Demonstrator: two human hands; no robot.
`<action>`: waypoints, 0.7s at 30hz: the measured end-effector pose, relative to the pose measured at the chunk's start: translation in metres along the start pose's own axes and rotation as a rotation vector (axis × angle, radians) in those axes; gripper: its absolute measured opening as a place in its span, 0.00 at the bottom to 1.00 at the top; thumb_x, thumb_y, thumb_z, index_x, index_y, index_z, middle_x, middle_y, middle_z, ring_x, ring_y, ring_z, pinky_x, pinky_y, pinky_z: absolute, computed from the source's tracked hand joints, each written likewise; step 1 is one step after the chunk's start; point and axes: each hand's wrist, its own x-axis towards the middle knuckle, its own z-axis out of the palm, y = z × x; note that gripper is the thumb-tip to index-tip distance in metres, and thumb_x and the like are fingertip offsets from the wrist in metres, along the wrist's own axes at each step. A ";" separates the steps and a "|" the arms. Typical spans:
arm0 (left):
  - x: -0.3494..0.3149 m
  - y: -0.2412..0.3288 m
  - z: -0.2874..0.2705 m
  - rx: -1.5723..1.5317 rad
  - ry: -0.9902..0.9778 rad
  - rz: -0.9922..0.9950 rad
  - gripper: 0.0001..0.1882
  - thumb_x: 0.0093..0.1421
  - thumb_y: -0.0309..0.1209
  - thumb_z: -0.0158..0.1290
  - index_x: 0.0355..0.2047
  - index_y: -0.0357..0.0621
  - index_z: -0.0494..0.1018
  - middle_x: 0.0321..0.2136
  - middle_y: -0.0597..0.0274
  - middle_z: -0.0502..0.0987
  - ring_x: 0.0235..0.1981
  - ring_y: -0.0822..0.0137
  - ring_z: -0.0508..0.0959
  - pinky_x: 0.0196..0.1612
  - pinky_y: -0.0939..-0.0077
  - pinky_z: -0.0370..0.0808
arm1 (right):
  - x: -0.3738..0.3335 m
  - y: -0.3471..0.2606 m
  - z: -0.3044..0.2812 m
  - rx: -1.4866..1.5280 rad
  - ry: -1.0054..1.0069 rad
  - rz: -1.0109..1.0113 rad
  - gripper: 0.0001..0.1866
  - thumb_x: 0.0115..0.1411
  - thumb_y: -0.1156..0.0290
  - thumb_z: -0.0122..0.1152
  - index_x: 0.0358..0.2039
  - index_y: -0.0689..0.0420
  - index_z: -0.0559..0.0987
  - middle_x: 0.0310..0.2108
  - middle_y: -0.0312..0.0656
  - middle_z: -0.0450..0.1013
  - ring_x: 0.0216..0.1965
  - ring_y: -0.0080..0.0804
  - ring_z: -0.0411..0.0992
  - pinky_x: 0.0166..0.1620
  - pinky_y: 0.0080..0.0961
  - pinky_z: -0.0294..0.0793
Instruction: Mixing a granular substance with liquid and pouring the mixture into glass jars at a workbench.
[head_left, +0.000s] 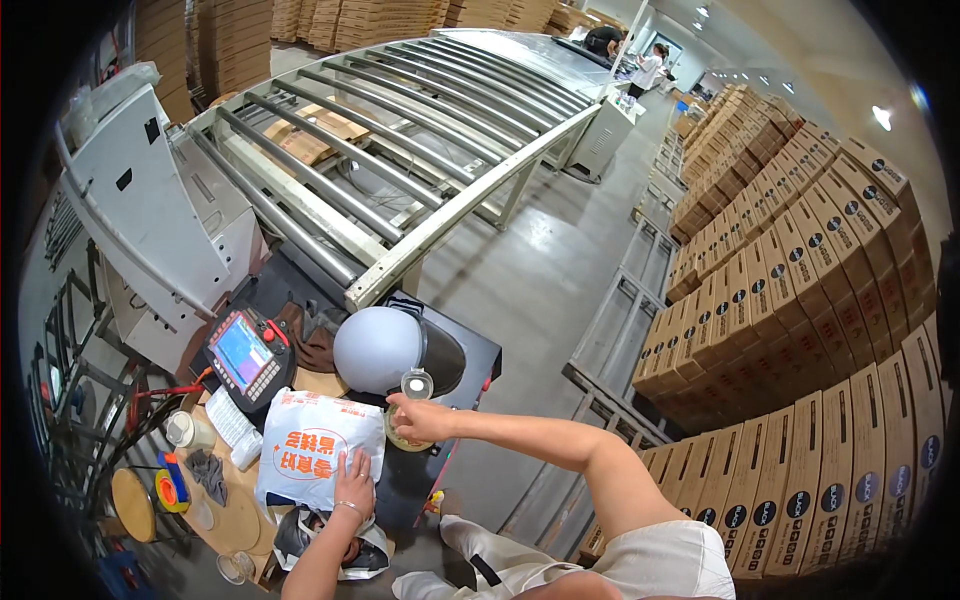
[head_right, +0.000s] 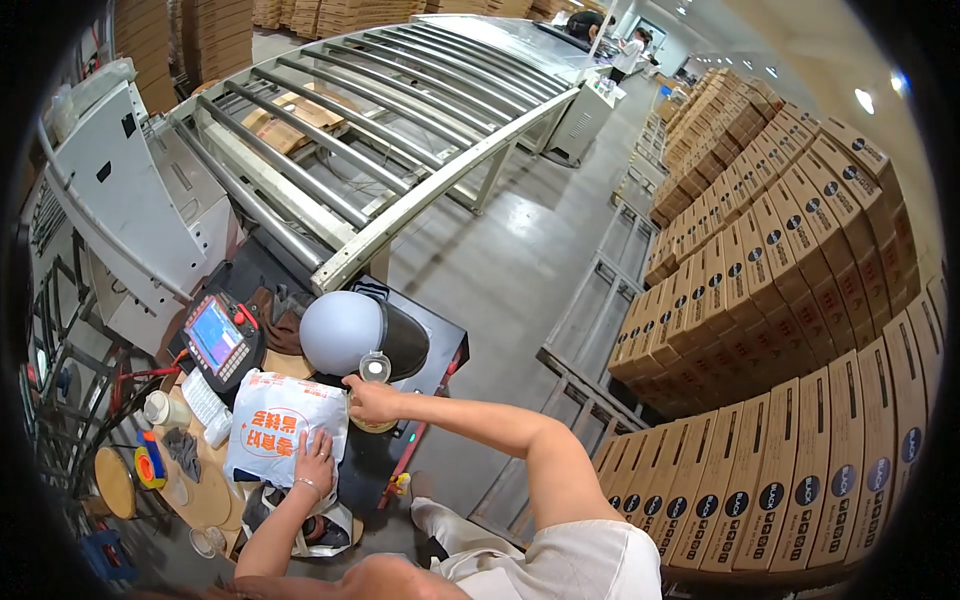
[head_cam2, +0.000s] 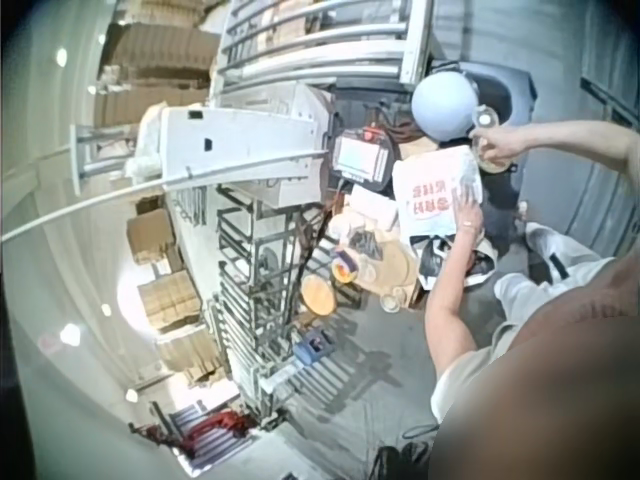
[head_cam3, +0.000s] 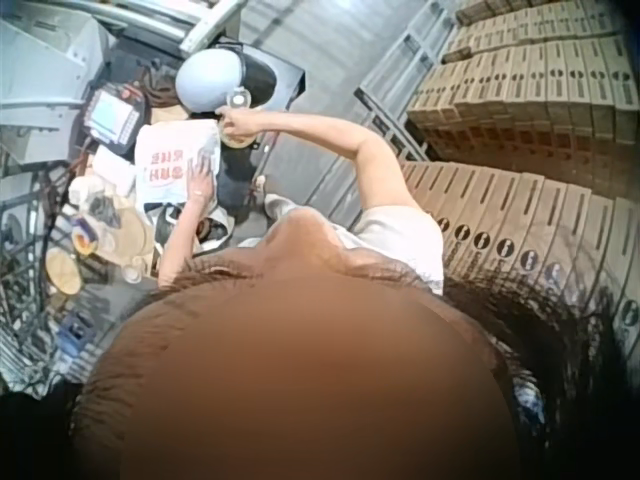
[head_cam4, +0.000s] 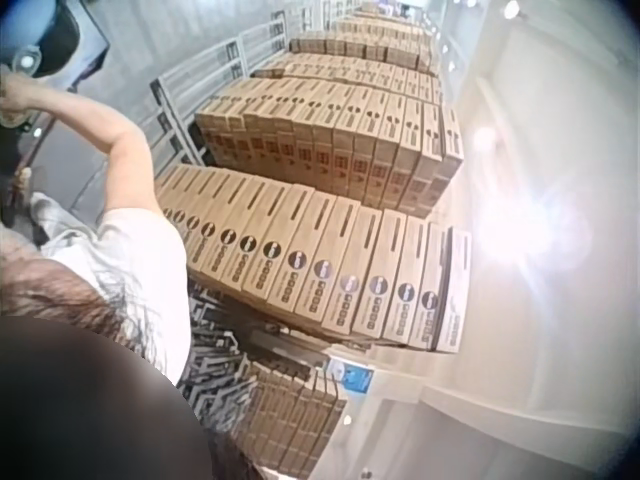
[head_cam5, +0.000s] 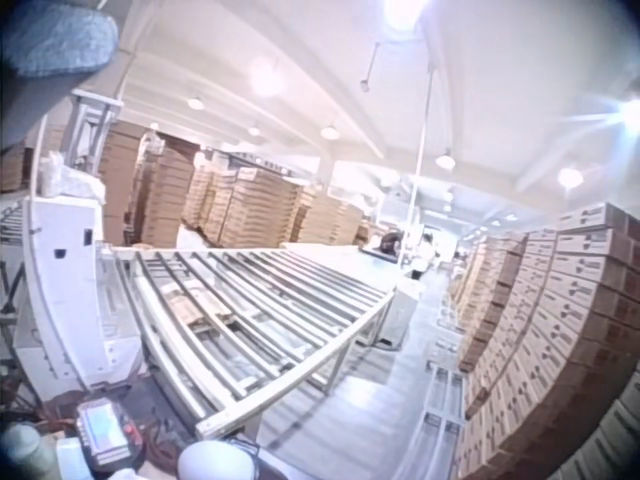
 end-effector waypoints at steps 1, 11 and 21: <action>-0.001 0.000 0.001 -0.002 0.006 -0.004 0.25 0.52 0.46 0.51 0.48 0.47 0.75 0.64 0.58 0.55 0.68 0.55 0.43 0.65 0.42 0.31 | 0.000 -0.003 -0.001 0.000 -0.003 -0.002 0.34 0.53 0.63 0.57 0.57 0.62 0.57 0.33 0.56 0.75 0.37 0.52 0.74 0.41 0.41 0.72; 0.000 -0.001 -0.009 -0.044 -0.036 -0.005 0.23 0.57 0.44 0.46 0.49 0.47 0.74 0.64 0.61 0.56 0.68 0.56 0.42 0.65 0.43 0.31 | 0.000 -0.005 0.020 -0.211 -0.023 -0.011 0.35 0.52 0.65 0.55 0.58 0.63 0.56 0.41 0.52 0.72 0.46 0.50 0.71 0.60 0.43 0.54; -0.009 0.015 -0.013 -0.082 0.002 0.005 0.25 0.52 0.48 0.52 0.47 0.50 0.75 0.60 0.53 0.60 0.66 0.52 0.47 0.66 0.45 0.34 | -0.034 0.011 0.095 -0.339 0.006 -0.037 0.39 0.47 0.68 0.62 0.59 0.58 0.57 0.46 0.59 0.67 0.47 0.59 0.68 0.49 0.46 0.69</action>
